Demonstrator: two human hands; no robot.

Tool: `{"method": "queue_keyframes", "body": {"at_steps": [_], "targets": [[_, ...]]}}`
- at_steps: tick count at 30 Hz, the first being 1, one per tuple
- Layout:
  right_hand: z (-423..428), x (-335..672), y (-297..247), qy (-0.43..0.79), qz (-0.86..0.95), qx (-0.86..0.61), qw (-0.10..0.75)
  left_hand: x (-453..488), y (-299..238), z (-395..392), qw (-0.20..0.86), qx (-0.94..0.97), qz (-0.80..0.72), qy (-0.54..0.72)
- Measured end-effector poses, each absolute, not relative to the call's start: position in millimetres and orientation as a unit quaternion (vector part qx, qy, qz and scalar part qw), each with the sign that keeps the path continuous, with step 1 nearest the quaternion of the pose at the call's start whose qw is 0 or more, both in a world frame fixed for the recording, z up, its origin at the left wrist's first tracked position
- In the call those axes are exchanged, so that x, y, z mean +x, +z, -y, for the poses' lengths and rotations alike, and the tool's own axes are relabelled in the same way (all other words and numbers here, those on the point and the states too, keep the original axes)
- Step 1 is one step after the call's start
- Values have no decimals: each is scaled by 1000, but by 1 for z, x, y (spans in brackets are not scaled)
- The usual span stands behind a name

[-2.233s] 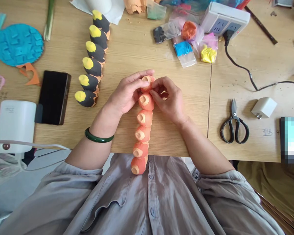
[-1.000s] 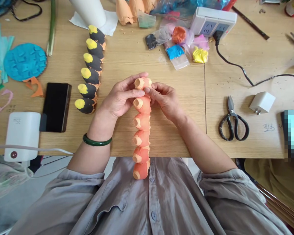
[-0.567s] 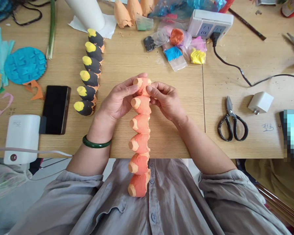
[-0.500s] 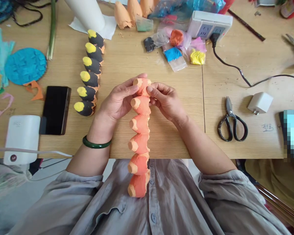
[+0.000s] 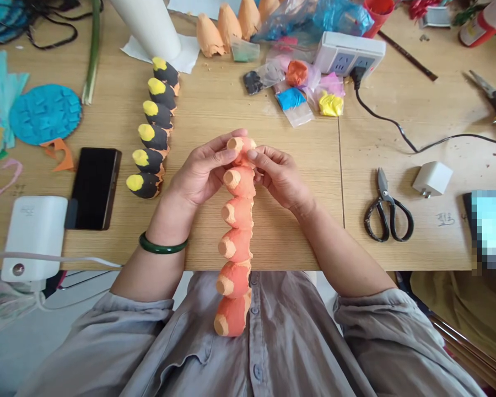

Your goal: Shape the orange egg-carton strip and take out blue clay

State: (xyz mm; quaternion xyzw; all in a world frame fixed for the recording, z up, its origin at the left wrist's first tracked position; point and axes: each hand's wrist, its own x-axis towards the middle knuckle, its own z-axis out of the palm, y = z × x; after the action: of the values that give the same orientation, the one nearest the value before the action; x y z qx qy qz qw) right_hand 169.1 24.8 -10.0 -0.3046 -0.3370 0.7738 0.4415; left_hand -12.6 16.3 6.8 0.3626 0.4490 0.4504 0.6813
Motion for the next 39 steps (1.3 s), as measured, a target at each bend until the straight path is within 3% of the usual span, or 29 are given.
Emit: {"method": "queue_keyframes", "body": {"at_steps": [6, 19, 33, 39], "targets": [[-26, 173, -11, 720, 414, -366, 421, -12, 2, -16, 662, 382, -466, 446], [-37, 182, -22, 724, 475, -286, 412, -21, -6, -25, 745, 330, -361, 454], [-38, 186, -19, 815, 384, -218, 374, -23, -4, -24, 754, 327, -331, 463], [-36, 183, -13, 809, 355, -282, 373, -21, -4, -24, 747, 319, -346, 469]]}}
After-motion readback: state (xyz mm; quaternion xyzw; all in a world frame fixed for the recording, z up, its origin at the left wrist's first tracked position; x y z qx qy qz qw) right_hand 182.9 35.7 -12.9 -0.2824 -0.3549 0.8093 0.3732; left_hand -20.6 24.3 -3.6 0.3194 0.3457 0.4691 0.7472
